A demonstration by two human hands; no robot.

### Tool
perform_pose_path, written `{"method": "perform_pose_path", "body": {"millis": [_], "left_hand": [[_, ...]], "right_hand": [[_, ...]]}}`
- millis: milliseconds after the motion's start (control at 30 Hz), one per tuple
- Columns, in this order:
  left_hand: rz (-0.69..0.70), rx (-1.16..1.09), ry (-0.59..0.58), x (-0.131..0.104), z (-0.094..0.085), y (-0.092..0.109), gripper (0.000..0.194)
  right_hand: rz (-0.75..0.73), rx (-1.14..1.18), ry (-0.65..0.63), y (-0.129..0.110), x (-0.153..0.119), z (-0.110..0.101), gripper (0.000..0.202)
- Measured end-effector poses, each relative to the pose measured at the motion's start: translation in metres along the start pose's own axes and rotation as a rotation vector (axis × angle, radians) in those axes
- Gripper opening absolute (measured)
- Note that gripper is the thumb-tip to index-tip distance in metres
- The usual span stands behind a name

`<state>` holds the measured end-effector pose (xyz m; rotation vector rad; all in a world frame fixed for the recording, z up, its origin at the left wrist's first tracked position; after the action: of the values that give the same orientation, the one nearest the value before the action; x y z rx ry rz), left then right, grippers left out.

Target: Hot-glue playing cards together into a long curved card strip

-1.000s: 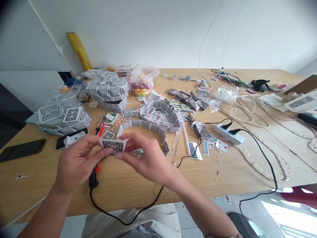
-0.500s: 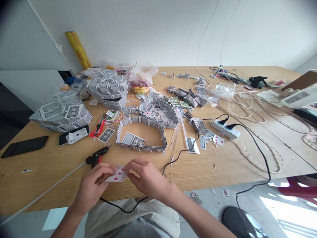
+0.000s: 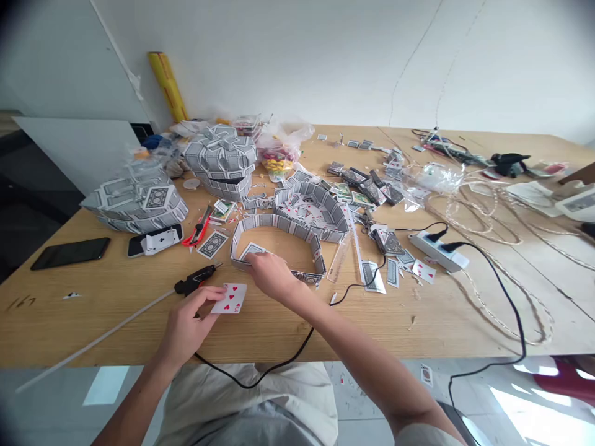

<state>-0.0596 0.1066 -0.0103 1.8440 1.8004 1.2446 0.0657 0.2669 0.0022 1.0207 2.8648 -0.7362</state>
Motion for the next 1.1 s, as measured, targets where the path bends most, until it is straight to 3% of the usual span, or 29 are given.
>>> {"method": "perform_pose_path", "body": {"millis": [133,367,500,900,1100], "left_hand": [[0.009,0.006,0.024,0.002,-0.001,0.001,0.017],[0.15,0.142,0.131,0.017,0.002,0.028,0.019],[0.165,0.185,0.156,0.021,0.003,0.034,0.019],[0.105,0.141,0.148,0.02,0.005,0.027,0.018],[0.004,-0.043,0.192,0.021,0.008,0.022,0.012]], "right_hand": [[-0.031,0.076,0.046,0.007,-0.007,-0.02,0.017],[-0.141,0.299,0.107,0.011,-0.023,-0.054,0.016],[-0.134,0.31,0.113,0.014,-0.026,-0.06,0.023],[-0.113,0.328,0.125,0.016,-0.025,-0.063,0.025],[-0.131,0.339,0.121,0.014,-0.027,-0.062,0.025]]}}
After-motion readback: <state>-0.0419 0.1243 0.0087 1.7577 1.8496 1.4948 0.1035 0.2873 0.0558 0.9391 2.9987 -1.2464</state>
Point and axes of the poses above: each hand's wrist, its own x-axis towards the middle knuckle, its own z-axis out of the palm, y = z × x, the point moved 7 cm from there along x, towards the middle knuckle, and after that the axes turned 4 degrees about -y, right-handed, at the moved point
